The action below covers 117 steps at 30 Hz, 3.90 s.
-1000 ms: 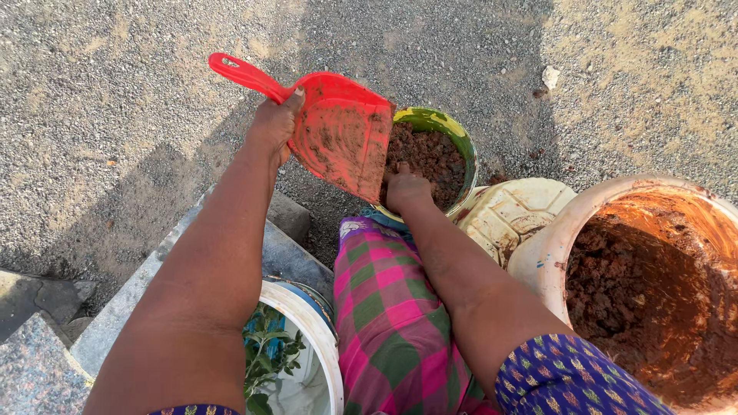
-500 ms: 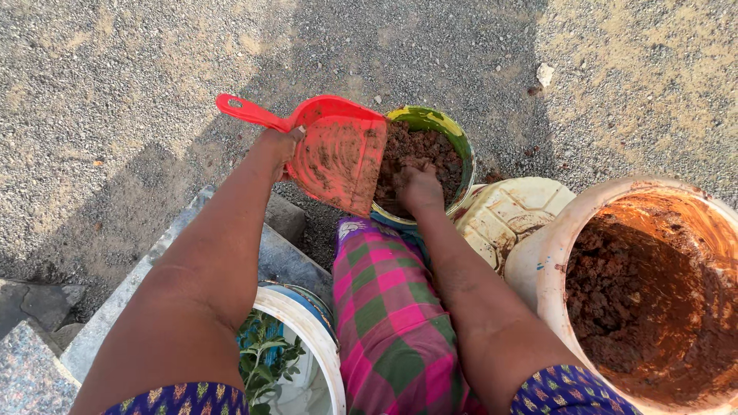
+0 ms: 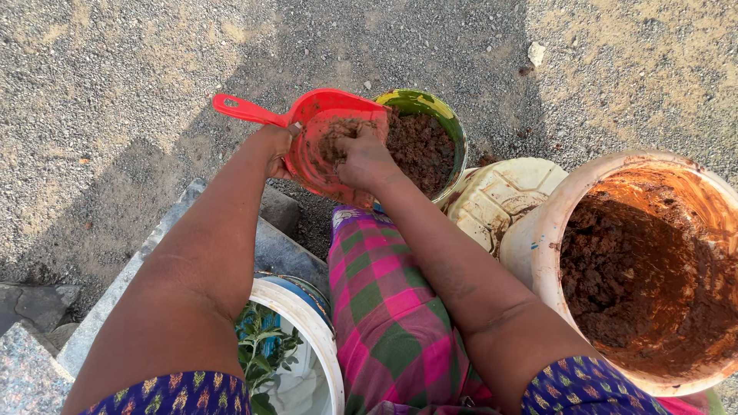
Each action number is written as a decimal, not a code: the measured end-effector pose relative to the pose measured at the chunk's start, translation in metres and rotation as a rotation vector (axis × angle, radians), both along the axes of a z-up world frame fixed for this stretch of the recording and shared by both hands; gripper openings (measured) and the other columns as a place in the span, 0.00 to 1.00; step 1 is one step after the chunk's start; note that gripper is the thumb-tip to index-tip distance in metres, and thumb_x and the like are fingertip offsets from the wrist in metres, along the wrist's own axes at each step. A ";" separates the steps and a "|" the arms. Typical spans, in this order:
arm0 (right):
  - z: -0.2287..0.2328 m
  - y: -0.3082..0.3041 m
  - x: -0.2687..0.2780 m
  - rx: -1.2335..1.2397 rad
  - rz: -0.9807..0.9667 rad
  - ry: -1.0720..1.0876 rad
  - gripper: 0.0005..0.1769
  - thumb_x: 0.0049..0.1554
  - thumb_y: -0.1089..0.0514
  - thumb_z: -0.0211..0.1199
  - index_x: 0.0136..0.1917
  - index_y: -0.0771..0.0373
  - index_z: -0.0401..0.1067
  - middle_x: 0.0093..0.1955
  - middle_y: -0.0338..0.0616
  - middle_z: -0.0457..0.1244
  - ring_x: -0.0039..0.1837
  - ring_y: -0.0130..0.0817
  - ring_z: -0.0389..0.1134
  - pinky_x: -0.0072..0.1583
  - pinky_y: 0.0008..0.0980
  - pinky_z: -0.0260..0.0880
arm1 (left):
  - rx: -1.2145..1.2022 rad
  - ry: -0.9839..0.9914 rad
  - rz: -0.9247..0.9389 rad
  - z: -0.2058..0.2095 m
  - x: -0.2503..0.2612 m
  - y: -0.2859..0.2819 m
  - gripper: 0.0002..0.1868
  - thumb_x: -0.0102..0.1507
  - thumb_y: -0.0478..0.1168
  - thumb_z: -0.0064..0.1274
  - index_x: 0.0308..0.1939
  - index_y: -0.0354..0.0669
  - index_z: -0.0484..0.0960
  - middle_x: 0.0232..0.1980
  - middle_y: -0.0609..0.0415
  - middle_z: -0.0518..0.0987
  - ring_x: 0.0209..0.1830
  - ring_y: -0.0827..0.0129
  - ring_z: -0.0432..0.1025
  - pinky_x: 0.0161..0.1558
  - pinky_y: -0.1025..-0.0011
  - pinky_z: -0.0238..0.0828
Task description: The person mixes a brown mud-like substance in a bucket by hand, periodically adding more from a small green container using a red scoop.
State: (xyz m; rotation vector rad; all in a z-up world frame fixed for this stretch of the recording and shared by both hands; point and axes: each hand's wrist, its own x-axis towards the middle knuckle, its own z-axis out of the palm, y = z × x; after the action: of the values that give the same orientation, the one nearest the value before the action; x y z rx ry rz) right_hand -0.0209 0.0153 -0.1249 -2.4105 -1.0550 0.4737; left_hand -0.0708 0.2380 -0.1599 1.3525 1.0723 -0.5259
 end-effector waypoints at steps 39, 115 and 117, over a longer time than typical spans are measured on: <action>-0.051 -0.088 0.074 -0.735 -0.259 0.039 0.61 0.44 0.36 0.74 0.82 0.51 0.50 0.84 0.51 0.46 0.84 0.53 0.45 0.77 0.52 0.53 | 0.123 0.083 -0.157 -0.007 0.001 0.004 0.27 0.73 0.58 0.37 0.62 0.40 0.76 0.54 0.43 0.83 0.44 0.54 0.81 0.45 0.53 0.81; -0.049 -0.094 0.061 -0.738 -0.238 0.222 0.60 0.43 0.37 0.78 0.82 0.38 0.51 0.77 0.42 0.58 0.76 0.42 0.61 0.72 0.44 0.64 | 0.122 0.117 -0.170 -0.024 0.006 0.009 0.26 0.72 0.57 0.39 0.65 0.44 0.75 0.57 0.47 0.83 0.46 0.60 0.81 0.50 0.54 0.80; -0.034 -0.086 0.040 -0.748 -0.248 0.146 0.53 0.46 0.39 0.75 0.80 0.39 0.56 0.74 0.43 0.61 0.74 0.43 0.63 0.72 0.46 0.63 | 0.091 0.113 -0.167 -0.026 0.007 0.008 0.27 0.73 0.57 0.38 0.65 0.42 0.74 0.57 0.46 0.83 0.47 0.60 0.82 0.51 0.54 0.81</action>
State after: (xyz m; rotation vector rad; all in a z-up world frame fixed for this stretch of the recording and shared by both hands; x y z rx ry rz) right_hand 0.0187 -0.0710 -0.1589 -3.0209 -0.5496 1.0858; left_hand -0.0643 0.2464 -0.1857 1.5157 1.0911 -0.6904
